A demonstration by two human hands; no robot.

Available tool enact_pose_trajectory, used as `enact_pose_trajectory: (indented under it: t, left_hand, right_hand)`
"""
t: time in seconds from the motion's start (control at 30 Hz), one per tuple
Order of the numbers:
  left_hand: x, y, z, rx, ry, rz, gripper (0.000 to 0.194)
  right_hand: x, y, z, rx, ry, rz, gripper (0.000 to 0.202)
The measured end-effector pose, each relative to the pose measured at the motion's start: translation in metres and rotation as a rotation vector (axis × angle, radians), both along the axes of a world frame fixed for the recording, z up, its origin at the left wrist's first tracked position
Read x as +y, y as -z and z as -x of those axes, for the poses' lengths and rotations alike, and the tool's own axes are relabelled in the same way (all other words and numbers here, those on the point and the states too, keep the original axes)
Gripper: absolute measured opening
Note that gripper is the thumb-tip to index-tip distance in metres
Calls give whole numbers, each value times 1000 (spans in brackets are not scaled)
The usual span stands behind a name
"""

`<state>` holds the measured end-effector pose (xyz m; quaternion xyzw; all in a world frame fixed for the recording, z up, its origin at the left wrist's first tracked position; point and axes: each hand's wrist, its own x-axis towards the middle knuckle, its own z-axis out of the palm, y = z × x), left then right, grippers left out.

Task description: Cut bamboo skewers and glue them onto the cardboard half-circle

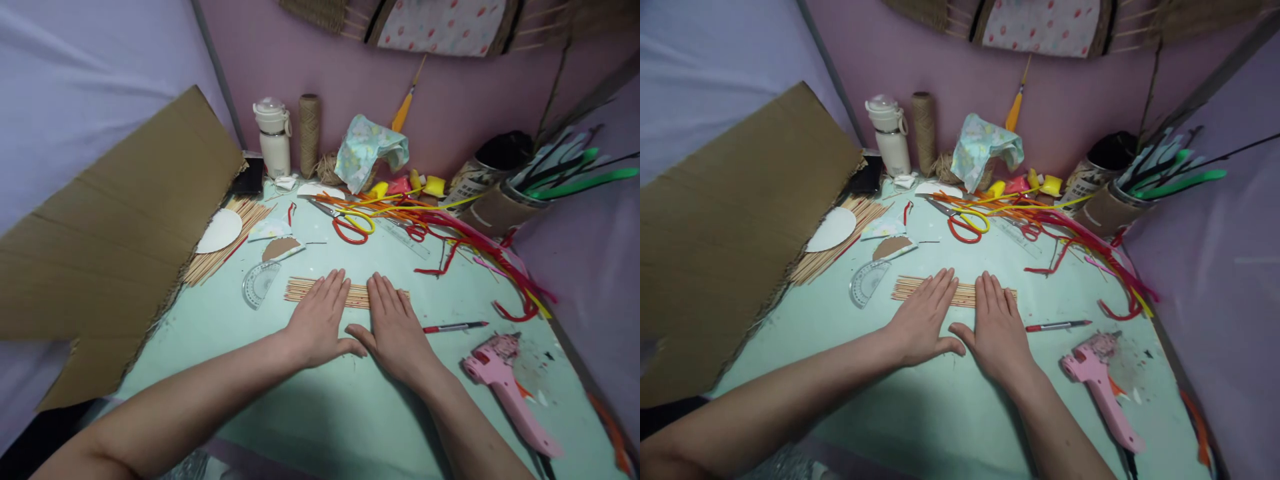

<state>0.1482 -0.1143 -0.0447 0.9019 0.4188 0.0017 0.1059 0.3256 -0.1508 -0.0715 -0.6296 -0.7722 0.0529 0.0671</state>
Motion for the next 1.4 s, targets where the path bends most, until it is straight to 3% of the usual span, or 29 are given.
enact_pose_trajectory:
  t: [0.67, 0.97, 1.2, 1.3, 1.4]
  left_hand:
    - [1, -1, -8, 13, -47, 7, 110]
    - [1, 3, -9, -10, -43, -93, 104]
    - [1, 8, -8, -38, -37, -56, 105]
    - [2, 0, -5, -88, -25, -27, 99]
    - [12, -18, 12, -130, -81, -53, 83]
  right_hand:
    - [4, -24, 6, 27, 53, 191, 91]
    - [5, -23, 6, 35, 52, 177, 89]
    - [4, -25, 7, 26, 53, 186, 89]
    - [4, -22, 6, 26, 46, 174, 88]
    - [3, -19, 5, 34, 46, 159, 91]
